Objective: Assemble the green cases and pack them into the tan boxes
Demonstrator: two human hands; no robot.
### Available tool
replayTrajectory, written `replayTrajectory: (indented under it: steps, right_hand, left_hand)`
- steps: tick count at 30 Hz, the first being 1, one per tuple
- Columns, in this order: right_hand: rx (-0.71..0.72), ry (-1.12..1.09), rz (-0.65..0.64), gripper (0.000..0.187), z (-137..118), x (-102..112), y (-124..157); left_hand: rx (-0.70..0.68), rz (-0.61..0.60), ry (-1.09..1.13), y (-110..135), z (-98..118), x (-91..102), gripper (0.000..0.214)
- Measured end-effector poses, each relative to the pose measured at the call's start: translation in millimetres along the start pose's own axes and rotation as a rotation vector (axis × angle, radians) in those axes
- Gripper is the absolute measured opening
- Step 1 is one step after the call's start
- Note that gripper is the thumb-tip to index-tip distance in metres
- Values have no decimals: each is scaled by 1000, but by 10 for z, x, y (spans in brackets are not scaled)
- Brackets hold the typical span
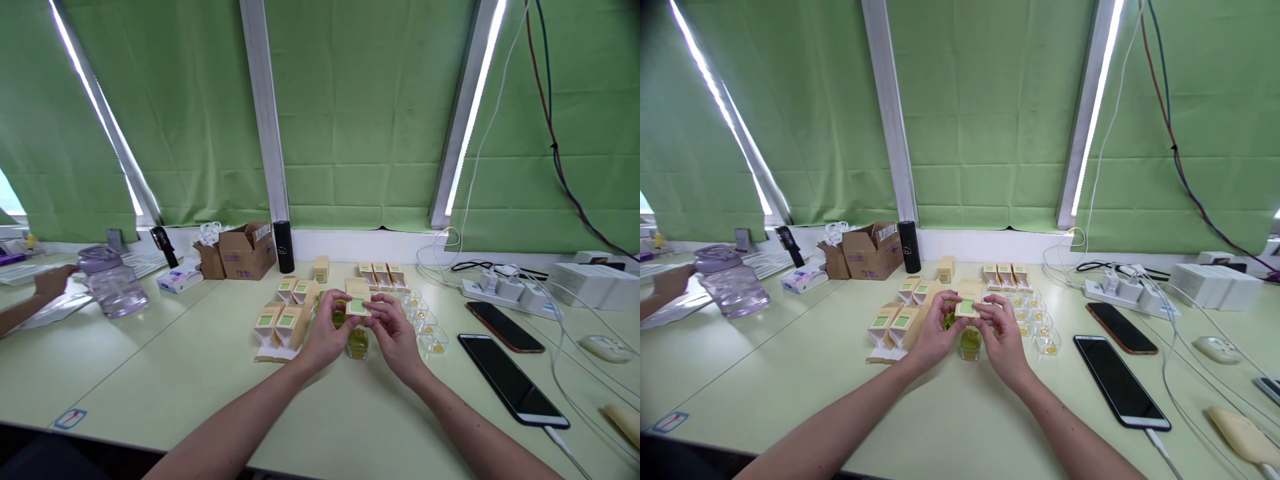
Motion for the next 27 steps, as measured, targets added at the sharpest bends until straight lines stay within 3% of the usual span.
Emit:
replayTrajectory:
  steps: [14,22,27]
  right_hand:
    - [-4,84,-18,33,-18,12,-4]
    - [68,230,-51,34,-25,-7,55]
    - [162,279,-24,44,-142,-24,89]
  left_hand:
    - [-155,-3,-199,5,143,43,39]
    - [-247,-2,-326,10,183,43,50]
    - [-197,41,-279,0,144,66,48]
Point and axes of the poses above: each hand's wrist, its own y-axis away from the middle knuckle, its own x-axis out of the back of the hand, z = x × y, the point moved 3 cm from there along -y, towards the middle knuckle, and after that the axes turned 7 degrees about -x, right-handed, at the moved point
